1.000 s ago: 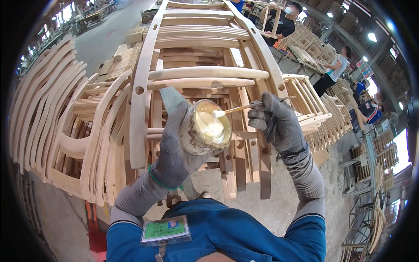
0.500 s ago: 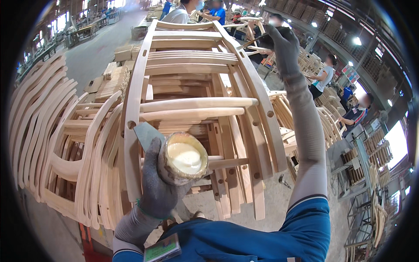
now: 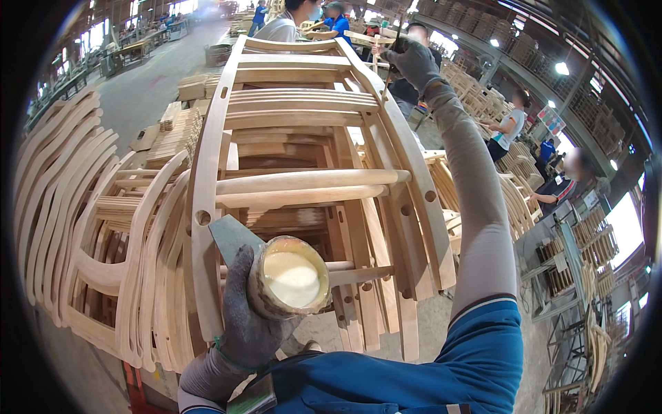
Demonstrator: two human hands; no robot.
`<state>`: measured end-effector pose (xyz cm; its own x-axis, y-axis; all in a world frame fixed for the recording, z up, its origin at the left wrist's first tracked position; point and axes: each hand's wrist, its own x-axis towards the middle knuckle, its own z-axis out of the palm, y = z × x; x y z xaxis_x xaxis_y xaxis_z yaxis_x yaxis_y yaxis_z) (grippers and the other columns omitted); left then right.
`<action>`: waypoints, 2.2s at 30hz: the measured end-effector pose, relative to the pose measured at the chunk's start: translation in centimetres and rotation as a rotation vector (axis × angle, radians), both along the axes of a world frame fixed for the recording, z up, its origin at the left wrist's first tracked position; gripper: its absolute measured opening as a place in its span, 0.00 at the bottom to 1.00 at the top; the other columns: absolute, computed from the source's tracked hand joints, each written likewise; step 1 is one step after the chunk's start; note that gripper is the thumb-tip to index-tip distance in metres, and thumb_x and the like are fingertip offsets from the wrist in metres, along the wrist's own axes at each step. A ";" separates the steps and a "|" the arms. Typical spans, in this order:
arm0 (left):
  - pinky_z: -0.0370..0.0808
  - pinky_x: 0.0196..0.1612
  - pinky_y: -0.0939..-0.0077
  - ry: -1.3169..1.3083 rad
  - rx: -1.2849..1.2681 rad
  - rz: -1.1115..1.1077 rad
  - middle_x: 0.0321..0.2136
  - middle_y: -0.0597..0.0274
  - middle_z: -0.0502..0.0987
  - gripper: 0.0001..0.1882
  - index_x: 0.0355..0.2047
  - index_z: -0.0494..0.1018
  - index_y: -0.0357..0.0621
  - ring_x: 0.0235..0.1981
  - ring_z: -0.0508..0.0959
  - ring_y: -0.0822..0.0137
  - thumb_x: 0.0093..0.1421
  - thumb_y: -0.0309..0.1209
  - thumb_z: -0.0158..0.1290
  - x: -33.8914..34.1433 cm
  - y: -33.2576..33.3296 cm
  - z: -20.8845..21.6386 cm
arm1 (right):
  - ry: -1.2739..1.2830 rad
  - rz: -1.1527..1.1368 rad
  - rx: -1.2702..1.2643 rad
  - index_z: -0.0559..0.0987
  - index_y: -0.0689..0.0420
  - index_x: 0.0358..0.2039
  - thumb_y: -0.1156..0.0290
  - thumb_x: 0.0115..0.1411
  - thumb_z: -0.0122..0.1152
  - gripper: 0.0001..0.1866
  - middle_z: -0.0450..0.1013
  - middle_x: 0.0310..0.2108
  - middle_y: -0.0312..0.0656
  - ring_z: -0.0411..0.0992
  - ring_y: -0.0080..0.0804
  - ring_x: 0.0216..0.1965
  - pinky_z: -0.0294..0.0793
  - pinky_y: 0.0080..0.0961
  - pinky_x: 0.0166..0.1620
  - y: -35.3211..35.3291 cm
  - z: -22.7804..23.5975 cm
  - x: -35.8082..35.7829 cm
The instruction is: The person moves a pallet jack carrying wooden chair frames through a workshop, then applies glue to the joints of several chair frames using a brush and a small container. The person handles the frames one at a time, applying glue to joints and placing them on a workbench.
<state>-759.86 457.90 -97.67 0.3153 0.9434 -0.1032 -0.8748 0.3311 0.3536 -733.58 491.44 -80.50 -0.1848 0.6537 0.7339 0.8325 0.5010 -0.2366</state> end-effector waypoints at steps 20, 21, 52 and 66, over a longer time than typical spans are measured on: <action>0.65 0.55 0.58 0.031 -0.030 0.094 0.47 0.56 0.69 0.26 0.52 0.63 0.43 0.51 0.69 0.60 0.63 0.50 0.37 -0.1 0.0 0.2 | -0.299 -0.110 -0.108 0.79 0.57 0.34 0.59 0.47 0.62 0.17 0.75 0.30 0.50 0.74 0.45 0.35 0.70 0.36 0.39 -1.2 0.6 -2.7; 0.65 0.55 0.58 0.026 -0.037 0.091 0.47 0.56 0.69 0.26 0.52 0.63 0.43 0.50 0.69 0.60 0.63 0.50 0.37 -0.1 0.0 0.2 | -0.251 -0.092 -0.135 0.79 0.57 0.34 0.59 0.47 0.62 0.17 0.75 0.31 0.50 0.74 0.45 0.35 0.70 0.36 0.39 -1.1 0.5 -2.8; 0.72 0.53 0.63 -0.009 0.257 0.021 0.47 0.50 0.66 0.25 0.54 0.56 0.39 0.52 0.69 0.60 0.66 0.45 0.33 0.0 -1.3 -0.2 | 0.924 1.053 -1.037 0.75 0.66 0.34 0.79 0.53 0.59 0.08 0.74 0.35 0.45 0.75 0.33 0.38 0.77 0.22 0.45 -28.4 -9.2 -5.4; 0.69 0.53 0.58 0.012 0.330 0.058 0.46 0.54 0.68 0.29 0.55 0.56 0.40 0.48 0.72 0.61 0.64 0.51 0.32 -0.5 -1.7 -0.8 | 1.156 1.018 -1.310 0.69 0.68 0.44 0.70 0.61 0.50 0.15 0.74 0.33 0.49 0.76 0.35 0.35 0.81 0.23 0.39 -23.1 -11.1 -6.1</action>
